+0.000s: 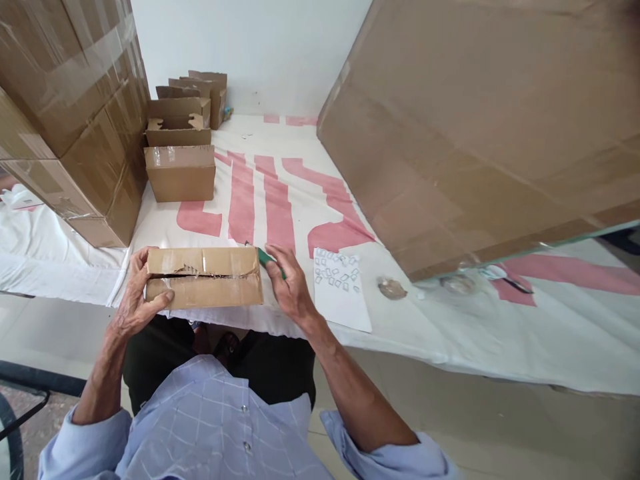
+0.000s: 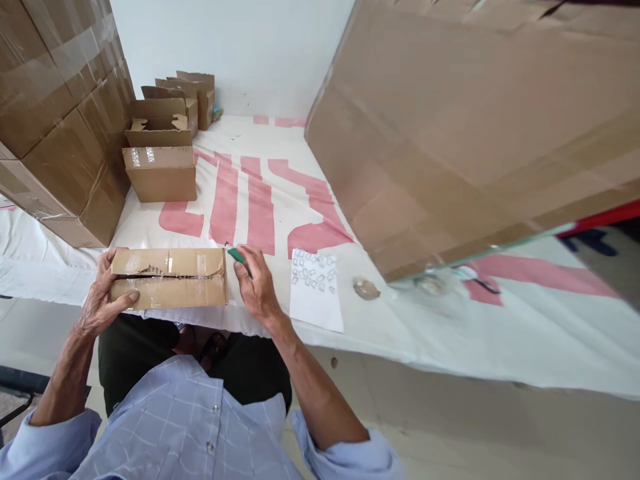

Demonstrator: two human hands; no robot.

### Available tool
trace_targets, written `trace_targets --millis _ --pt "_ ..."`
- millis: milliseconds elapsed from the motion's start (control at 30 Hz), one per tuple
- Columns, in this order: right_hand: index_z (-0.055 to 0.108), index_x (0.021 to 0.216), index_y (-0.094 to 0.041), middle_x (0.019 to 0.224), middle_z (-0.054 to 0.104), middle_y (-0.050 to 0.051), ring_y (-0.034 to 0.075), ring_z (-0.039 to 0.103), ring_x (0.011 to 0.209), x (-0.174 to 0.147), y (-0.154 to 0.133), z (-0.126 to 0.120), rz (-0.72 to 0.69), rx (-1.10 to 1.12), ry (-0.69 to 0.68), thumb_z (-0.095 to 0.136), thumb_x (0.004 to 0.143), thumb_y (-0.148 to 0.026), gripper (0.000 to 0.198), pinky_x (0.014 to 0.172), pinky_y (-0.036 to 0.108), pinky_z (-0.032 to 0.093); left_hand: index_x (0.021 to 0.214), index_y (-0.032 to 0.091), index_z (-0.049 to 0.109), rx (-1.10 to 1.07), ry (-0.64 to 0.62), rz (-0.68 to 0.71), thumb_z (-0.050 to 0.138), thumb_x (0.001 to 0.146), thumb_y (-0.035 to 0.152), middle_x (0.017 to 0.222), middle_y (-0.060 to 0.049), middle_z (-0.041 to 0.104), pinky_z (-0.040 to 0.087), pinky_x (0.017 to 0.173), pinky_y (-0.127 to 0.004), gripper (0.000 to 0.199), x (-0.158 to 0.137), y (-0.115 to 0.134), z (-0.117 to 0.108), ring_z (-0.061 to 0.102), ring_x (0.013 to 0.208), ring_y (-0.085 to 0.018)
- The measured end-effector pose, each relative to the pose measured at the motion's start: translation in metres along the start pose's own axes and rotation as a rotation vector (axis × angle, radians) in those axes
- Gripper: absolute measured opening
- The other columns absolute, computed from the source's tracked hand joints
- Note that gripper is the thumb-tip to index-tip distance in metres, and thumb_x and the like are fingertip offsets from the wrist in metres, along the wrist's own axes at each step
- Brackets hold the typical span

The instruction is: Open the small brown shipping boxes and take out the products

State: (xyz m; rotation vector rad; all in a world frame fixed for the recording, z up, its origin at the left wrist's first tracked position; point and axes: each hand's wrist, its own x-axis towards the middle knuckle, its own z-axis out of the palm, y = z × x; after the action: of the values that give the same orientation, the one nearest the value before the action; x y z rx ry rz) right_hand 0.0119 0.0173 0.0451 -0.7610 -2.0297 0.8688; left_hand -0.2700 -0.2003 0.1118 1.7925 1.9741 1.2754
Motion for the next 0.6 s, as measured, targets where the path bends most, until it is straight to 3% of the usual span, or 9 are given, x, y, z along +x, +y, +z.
trace_targets --millis 133,267,367,500,600 --pt "0.069 0.125 -0.02 0.121 0.07 0.016 0.035 0.062 0.116 0.003 0.04 -0.002 0.079 -0.496 -0.158 0.056 0.107 -0.047 0.036 0.103 0.052 0.054 0.131 0.028 0.064 0.018 0.004 -0.01 0.066 0.097 0.047 0.15 -0.009 0.048 0.038 0.129 -0.054 0.04 0.001 -0.001 0.0 0.045 0.146 -0.035" --pt "0.067 0.118 -0.02 0.116 0.068 0.016 0.033 0.058 0.109 0.004 0.054 0.004 0.106 -0.67 -0.22 0.055 0.103 -0.03 0.022 0.095 0.045 0.05 0.132 0.027 0.065 0.019 0.008 -0.045 0.065 0.096 0.048 0.149 -0.01 0.049 0.04 0.128 -0.055 0.042 0.005 -0.001 0.0 0.046 0.146 -0.036" --pt "0.066 0.114 -0.019 0.113 0.067 0.016 0.031 0.06 0.103 0.012 0.049 0.002 0.161 -0.605 -0.153 0.047 0.102 -0.025 0.022 0.089 0.042 0.049 0.133 0.026 0.065 0.007 0.01 -0.08 0.065 0.096 0.049 0.148 -0.011 0.05 0.039 0.129 -0.057 0.043 0.009 0.0 0.0 0.046 0.146 -0.037" --pt "0.067 0.107 -0.02 0.098 0.068 0.01 0.026 0.062 0.089 0.031 0.019 -0.026 0.171 -0.3 0.05 0.044 0.104 -0.033 0.026 0.079 0.037 0.05 0.13 0.026 0.068 -0.001 -0.003 -0.105 0.066 0.096 0.051 0.146 -0.01 0.052 0.039 0.129 -0.057 0.042 0.013 0.002 0.0 0.047 0.145 -0.037" --pt "0.071 0.1 -0.021 0.085 0.068 0.003 0.021 0.061 0.078 0.043 -0.026 -0.054 0.05 -0.054 -0.009 0.05 0.107 -0.045 0.033 0.07 0.032 0.048 0.133 0.027 0.067 -0.004 0.0 -0.117 0.067 0.094 0.051 0.146 -0.009 0.052 0.041 0.129 -0.057 0.046 0.015 0.002 0.002 0.047 0.145 -0.037"
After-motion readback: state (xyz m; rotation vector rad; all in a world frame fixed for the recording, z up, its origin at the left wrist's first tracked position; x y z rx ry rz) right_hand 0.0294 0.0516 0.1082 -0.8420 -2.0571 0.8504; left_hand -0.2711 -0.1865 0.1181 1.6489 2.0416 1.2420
